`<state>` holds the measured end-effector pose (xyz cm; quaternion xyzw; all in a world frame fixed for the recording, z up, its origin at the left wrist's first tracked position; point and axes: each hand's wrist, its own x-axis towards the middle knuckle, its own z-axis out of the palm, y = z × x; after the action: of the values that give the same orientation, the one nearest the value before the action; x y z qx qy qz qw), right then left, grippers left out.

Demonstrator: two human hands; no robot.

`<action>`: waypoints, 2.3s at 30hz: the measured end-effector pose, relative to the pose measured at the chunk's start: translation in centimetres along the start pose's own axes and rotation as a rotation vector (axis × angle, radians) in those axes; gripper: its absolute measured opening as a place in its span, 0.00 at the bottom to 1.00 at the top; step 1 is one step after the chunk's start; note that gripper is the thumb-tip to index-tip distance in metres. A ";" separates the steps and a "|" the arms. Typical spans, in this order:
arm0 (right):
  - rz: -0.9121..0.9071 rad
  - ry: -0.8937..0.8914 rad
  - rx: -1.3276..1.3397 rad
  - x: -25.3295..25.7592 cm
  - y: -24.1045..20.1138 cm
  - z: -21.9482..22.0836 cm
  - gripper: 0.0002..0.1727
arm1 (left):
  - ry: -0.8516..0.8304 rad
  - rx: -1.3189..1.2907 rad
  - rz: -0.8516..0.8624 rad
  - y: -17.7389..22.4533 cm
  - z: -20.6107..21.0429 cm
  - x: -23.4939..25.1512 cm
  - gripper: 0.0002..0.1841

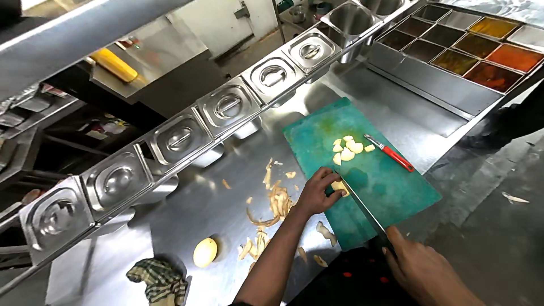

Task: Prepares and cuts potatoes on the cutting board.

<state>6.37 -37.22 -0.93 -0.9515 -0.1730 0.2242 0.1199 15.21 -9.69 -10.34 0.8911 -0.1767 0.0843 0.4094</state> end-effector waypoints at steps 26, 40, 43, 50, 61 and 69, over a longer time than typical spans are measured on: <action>0.056 -0.348 0.176 9.1 -1.1 -1.2 0.20 | 0.164 0.112 0.002 0.3 2.3 -0.8 0.20; 0.118 -0.198 0.127 6.4 2.1 -1.0 0.20 | 0.112 0.361 -0.227 2.6 3.6 -0.2 0.24; 0.076 -0.206 0.180 5.7 2.5 -0.9 0.19 | 0.017 0.201 -0.301 2.7 1.7 -1.2 0.31; 0.051 -0.199 -0.014 5.2 -0.1 -2.1 0.20 | -0.028 0.131 -0.308 2.0 0.8 -0.9 0.26; 0.021 -0.174 -0.220 2.0 0.0 -2.7 0.17 | 0.008 0.121 -0.300 1.6 1.0 -1.0 0.24; 0.056 -0.385 -0.191 3.5 0.9 -4.1 0.19 | 0.024 0.125 -0.303 1.6 1.0 -1.0 0.23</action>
<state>11.48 -37.27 1.00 -0.9027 -0.1865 0.3876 -0.0126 13.71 -11.15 -10.12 0.9302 -0.0297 0.0428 0.3634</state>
